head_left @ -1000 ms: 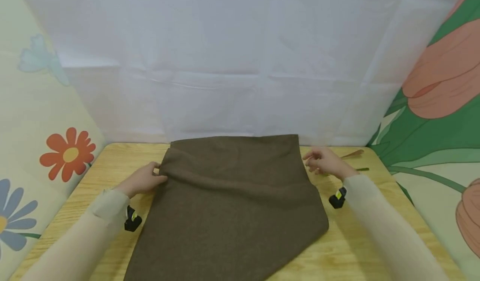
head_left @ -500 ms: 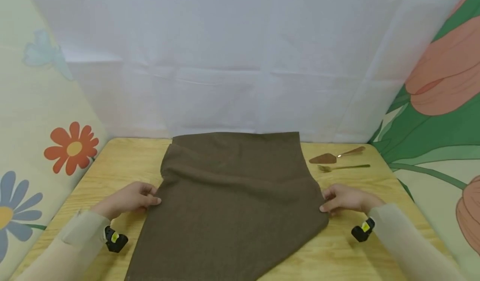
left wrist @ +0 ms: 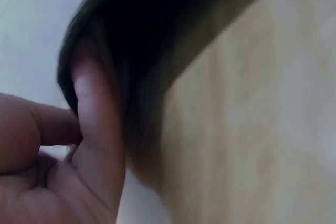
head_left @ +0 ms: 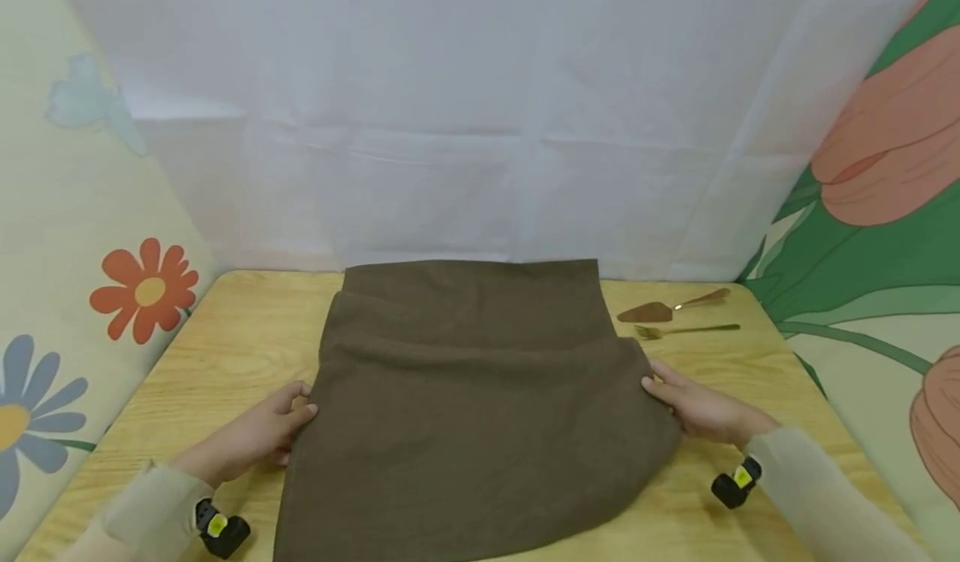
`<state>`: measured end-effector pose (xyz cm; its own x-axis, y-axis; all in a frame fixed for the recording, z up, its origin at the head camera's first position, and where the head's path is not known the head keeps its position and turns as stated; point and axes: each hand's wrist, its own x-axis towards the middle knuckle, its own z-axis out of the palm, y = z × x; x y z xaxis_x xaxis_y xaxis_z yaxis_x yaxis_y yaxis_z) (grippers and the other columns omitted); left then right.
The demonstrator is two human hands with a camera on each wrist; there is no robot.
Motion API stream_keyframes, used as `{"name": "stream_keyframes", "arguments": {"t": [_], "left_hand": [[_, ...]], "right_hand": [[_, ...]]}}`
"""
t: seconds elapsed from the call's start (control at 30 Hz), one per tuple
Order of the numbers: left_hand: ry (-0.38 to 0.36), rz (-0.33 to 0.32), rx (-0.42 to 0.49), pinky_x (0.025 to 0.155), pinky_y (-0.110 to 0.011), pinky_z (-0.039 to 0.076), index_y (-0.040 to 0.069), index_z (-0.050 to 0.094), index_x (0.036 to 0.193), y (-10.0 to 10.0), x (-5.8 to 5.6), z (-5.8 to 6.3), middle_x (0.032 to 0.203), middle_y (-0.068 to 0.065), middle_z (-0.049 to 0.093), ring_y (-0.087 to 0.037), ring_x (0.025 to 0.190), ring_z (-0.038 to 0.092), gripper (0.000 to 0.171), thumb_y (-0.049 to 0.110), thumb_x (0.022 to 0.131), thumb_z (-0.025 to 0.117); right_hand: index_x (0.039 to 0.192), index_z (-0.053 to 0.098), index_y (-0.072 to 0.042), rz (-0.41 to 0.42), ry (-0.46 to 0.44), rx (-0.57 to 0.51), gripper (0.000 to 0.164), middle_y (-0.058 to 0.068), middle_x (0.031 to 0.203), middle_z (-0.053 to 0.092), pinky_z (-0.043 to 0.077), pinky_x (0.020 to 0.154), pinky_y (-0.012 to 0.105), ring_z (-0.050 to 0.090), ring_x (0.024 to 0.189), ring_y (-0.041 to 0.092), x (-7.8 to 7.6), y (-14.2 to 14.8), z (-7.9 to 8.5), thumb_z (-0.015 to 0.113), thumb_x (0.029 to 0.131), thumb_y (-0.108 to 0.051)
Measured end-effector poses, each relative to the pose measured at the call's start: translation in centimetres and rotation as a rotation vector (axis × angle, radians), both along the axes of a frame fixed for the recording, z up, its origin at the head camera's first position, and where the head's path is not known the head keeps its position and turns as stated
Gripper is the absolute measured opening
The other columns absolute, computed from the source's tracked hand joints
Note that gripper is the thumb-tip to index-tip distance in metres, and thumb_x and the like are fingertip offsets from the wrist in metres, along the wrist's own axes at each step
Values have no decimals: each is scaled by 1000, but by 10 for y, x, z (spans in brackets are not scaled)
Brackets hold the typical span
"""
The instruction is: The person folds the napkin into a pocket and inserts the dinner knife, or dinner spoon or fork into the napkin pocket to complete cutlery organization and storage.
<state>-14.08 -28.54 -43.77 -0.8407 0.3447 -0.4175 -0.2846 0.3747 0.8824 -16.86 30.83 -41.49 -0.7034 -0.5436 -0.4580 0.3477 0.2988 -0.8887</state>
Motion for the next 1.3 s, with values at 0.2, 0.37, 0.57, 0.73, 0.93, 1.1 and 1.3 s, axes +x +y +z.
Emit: {"name": "stream_keyframes", "arguments": {"t": [0.2,0.37,0.57,0.73,0.93,1.1,1.3], "left_hand": [[19,-15,71,75,-48,60,11,10,155,2,11,-1,112,-22,67,-32,97,69,53,12,111,40],[-46,-164,197,82,-51,59,3,38,141,0,23,-5,139,-28,44,-35,111,62,44,13,104,58],[-28,-232,194,73,-39,60,7,38,140,-8,33,-6,118,-21,57,-28,94,66,43,11,103,59],[68,-263,111,56,-23,49,3,51,127,-17,40,-9,77,2,46,-9,62,51,27,12,103,59],[295,-311,8,61,-23,51,6,57,123,-18,45,-15,92,-6,52,-1,76,54,22,10,102,61],[508,-277,-9,75,-23,53,10,58,129,-21,48,-18,145,-2,39,3,106,54,29,2,101,59],[710,-327,7,83,-18,53,9,60,132,-25,49,-18,161,22,16,2,116,55,56,-25,87,56]], "right_hand": [[151,23,12,141,-178,16,64,23,125,64,62,74,41,69,101,32,10,10,3,55,106,-20],[134,47,14,252,-230,39,41,17,115,70,60,74,28,70,89,18,20,19,2,59,101,-9],[156,8,10,230,-328,56,68,27,126,64,62,73,40,73,92,31,35,20,4,45,109,-21],[157,11,9,232,-356,4,65,29,123,66,62,75,40,75,86,25,47,21,3,43,110,-22],[145,15,12,87,-192,-12,63,13,84,72,55,58,27,65,60,11,61,17,-9,55,103,-11],[132,19,-4,-47,-28,-86,47,-5,67,43,32,54,25,33,54,8,63,16,-17,53,101,-2],[116,62,-5,63,37,-170,22,-6,79,51,40,63,26,47,68,9,62,21,-18,42,106,-3]]}}
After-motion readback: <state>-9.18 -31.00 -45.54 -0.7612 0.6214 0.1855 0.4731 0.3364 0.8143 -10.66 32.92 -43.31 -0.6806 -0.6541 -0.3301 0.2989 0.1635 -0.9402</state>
